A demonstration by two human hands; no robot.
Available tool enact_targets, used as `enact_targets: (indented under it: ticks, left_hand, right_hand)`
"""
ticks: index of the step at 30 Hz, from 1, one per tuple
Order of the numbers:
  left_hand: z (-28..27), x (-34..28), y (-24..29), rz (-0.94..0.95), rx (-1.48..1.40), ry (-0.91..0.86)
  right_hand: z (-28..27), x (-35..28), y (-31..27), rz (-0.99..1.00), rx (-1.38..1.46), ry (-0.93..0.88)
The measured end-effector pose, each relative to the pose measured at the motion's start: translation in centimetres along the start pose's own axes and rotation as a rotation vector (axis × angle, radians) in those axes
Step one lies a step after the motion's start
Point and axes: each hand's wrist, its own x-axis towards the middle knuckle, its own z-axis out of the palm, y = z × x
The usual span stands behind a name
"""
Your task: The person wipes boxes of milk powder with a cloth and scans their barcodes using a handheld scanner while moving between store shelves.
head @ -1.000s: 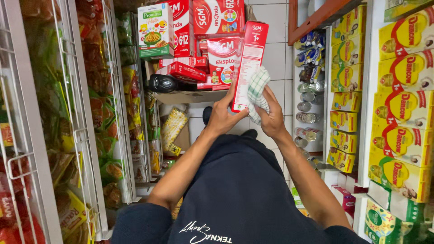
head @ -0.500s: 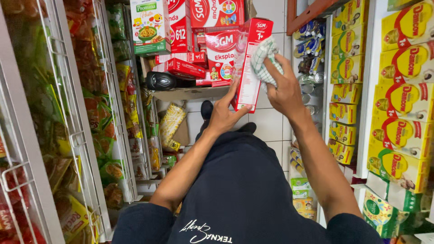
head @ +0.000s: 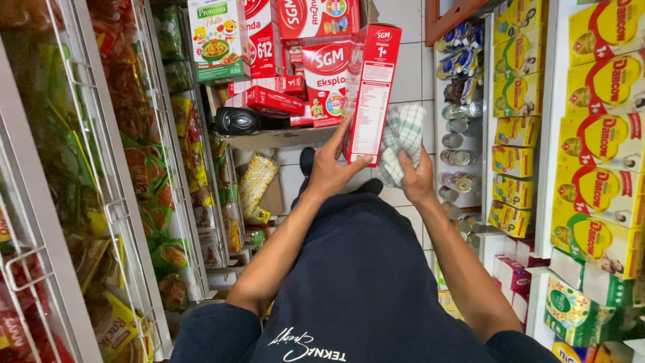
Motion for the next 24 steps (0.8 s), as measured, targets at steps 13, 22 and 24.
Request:
enact_targets:
  ticks: [13,22,24]
  left_hand:
    - [-0.3,0.8,0.1,0.004,-0.003,0.014]
    - [-2.1,0.8,1.2,-0.122,0.076,0.040]
    - [-3.4,0.7,0.1,-0.139,-0.091,0.053]
  right_hand:
    - [2.8,2.2,0.0,-0.033,0.093,-0.166]
    - [4.1,3.2,-2.8,-0.039,-0.080,-0.245]
    - [4.6,4.7,-4.4,-0.115,-0.119,-0.200]
